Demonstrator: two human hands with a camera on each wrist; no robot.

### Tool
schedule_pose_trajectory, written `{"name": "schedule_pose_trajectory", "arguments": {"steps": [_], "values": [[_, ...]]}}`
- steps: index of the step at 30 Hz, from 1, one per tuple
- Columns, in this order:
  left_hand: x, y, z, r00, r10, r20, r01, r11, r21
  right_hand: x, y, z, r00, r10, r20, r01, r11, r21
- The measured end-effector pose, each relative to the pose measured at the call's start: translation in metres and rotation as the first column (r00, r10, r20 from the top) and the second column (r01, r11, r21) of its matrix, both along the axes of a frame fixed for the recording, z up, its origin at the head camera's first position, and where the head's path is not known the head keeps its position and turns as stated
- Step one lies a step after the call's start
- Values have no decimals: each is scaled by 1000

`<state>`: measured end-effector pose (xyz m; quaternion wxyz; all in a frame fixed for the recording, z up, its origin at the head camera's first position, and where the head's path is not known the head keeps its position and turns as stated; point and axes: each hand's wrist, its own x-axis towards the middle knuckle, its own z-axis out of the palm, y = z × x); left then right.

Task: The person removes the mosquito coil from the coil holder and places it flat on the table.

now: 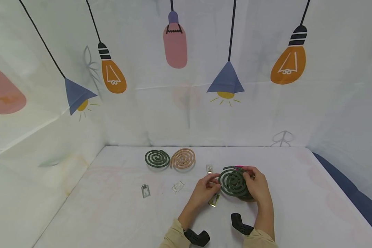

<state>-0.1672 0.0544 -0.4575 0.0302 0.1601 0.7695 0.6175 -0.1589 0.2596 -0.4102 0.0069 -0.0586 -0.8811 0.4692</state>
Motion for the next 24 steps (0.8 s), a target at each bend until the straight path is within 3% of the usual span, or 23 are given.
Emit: {"name": "schedule_pose_trajectory", "arguments": {"steps": [24], "values": [[3,2,1,998,-34,-54,28,993,-115,2,2,1,1000,-11,23,11,1000,9]]}}
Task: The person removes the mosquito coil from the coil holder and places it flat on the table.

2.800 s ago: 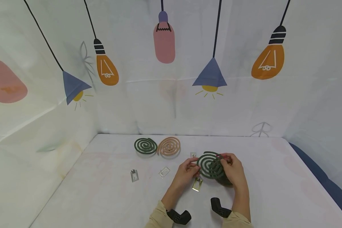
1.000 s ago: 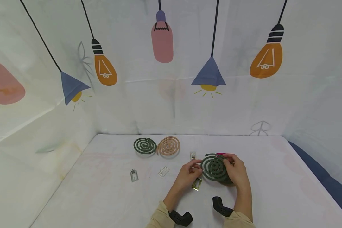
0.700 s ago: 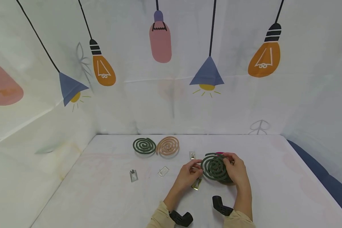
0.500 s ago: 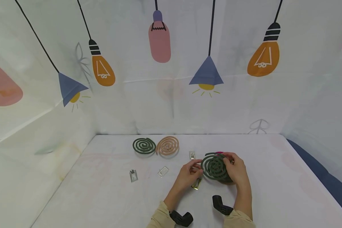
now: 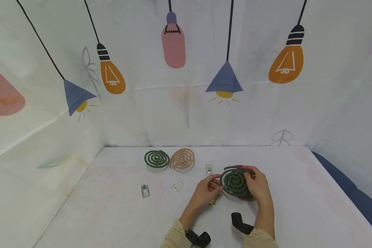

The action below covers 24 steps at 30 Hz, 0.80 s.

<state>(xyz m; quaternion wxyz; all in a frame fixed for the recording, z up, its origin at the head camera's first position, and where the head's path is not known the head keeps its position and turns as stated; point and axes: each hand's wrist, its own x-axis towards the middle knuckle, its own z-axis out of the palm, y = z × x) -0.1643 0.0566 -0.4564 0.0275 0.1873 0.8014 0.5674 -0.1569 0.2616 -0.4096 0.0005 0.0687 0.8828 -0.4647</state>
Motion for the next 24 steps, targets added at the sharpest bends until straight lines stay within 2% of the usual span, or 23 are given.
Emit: {"name": "schedule_pose_trajectory", "arguments": {"steps": [12,24], "values": [[1,1,0,1000,-12,-26,12,1000,2,0,1,-1,1000,2,-3,-2,1000,0],[1,5,-4,999,11,-43,-11,1000,1,1,2,-1,1000,3,-3,-3,1000,3]]}}
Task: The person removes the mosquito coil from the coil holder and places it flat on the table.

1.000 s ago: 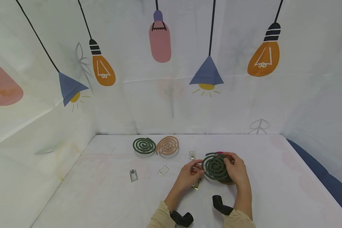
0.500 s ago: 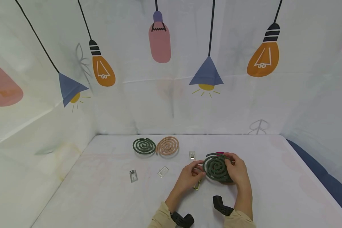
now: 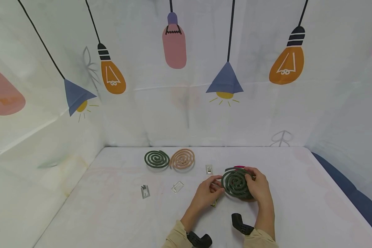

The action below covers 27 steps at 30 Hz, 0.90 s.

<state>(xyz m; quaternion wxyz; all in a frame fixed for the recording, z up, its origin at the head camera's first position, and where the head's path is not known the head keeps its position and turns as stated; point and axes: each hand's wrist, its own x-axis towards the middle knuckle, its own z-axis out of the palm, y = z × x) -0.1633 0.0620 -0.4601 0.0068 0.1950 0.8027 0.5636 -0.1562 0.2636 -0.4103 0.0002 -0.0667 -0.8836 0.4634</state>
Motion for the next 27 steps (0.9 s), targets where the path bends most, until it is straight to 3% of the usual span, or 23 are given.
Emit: {"name": "schedule_pose_trajectory", "arguments": {"steps": [9,27], "values": [[1,5,-1,999,42,-15,-43,998,-51,-1,2,0,1000,1,21,-1,1000,0],[5,10,-1,998,63,-6,-63,994,-92,-3,5,-8,995,48,88,-52,998,45]]}}
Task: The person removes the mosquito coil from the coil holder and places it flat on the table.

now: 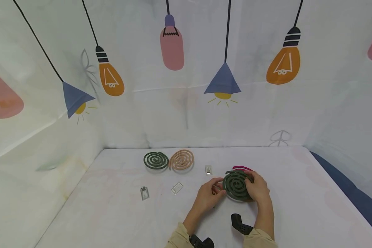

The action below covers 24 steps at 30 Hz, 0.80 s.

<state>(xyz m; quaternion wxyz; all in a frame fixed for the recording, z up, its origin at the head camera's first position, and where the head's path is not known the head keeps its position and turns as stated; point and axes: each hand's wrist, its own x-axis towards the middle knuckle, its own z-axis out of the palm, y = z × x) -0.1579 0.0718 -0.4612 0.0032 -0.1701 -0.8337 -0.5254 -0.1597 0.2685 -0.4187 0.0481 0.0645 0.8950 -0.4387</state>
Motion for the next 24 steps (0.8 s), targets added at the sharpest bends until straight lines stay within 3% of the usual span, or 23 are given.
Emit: {"name": "schedule_pose_trajectory", "arguments": {"steps": [13,24], "values": [[3,3,-1,999,23,-35,-25,999,-38,0,1,0,1000,-7,-6,8,998,66],[3,7,-1,996,57,-69,-61,996,-63,-1,-1,2,998,-58,20,57,996,63]]}}
